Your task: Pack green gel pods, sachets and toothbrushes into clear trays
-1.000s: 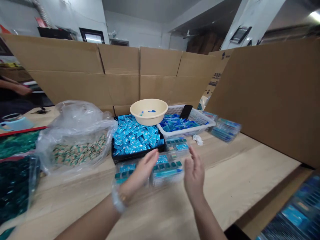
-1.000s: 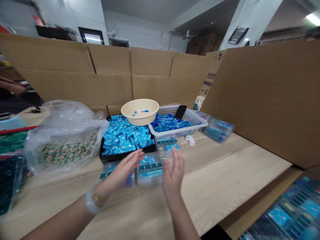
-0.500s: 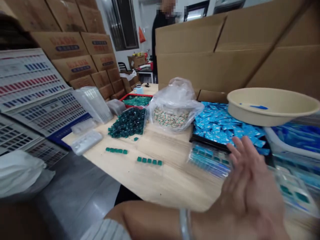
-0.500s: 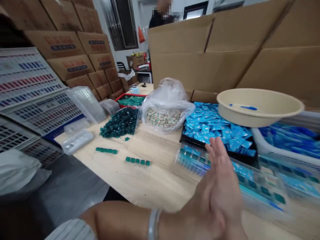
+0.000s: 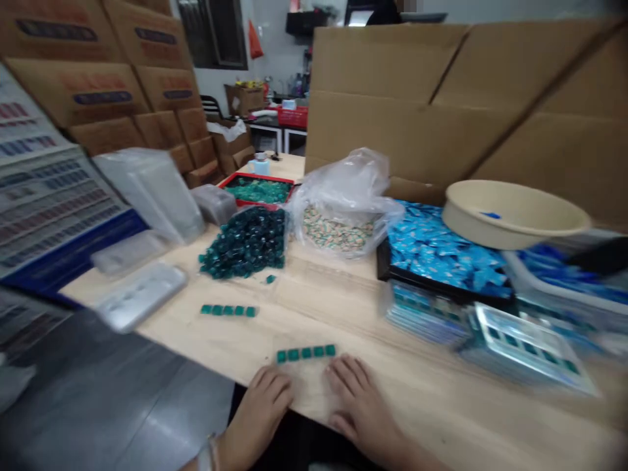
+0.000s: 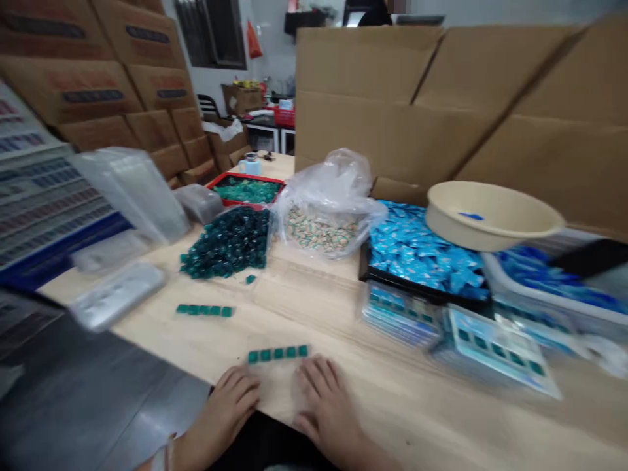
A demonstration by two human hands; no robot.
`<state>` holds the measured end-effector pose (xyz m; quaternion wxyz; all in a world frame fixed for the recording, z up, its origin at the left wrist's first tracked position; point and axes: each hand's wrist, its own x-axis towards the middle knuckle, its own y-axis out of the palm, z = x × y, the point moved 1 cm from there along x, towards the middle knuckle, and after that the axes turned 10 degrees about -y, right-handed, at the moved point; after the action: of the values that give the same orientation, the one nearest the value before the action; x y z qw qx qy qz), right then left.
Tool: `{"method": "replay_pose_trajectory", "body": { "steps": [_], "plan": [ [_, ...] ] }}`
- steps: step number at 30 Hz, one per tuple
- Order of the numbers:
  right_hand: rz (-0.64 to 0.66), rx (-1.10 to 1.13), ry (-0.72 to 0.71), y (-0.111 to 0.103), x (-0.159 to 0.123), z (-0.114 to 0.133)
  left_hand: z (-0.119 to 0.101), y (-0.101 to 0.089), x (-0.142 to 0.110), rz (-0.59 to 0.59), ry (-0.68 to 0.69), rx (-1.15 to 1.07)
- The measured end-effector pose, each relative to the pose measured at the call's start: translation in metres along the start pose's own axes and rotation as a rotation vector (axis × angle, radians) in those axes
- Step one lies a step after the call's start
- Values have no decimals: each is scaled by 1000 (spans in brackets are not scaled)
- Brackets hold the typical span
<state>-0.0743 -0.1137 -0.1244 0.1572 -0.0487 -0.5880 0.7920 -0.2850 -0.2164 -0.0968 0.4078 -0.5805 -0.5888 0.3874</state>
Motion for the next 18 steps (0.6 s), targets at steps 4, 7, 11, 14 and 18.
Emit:
{"method": "replay_pose_trajectory", "body": {
  "steps": [4, 7, 11, 14, 18],
  "plan": [
    [-7, 9, 34, -9, -7, 4, 2, 4, 14, -82, 217, -61],
    [-93, 4, 110, -7, -13, 3, 0, 5, 31, -114, 341, -125],
    [-177, -36, 175, -3, -31, -2, -14, 6, 55, -38, 329, -109],
    [-292, -137, 180, -11, -50, -12, -21, 3, 77, 4, 292, -60],
    [-536, -331, 412, -58, -76, -51, -47, -19, 122, 32, 280, -58]
  ]
}}
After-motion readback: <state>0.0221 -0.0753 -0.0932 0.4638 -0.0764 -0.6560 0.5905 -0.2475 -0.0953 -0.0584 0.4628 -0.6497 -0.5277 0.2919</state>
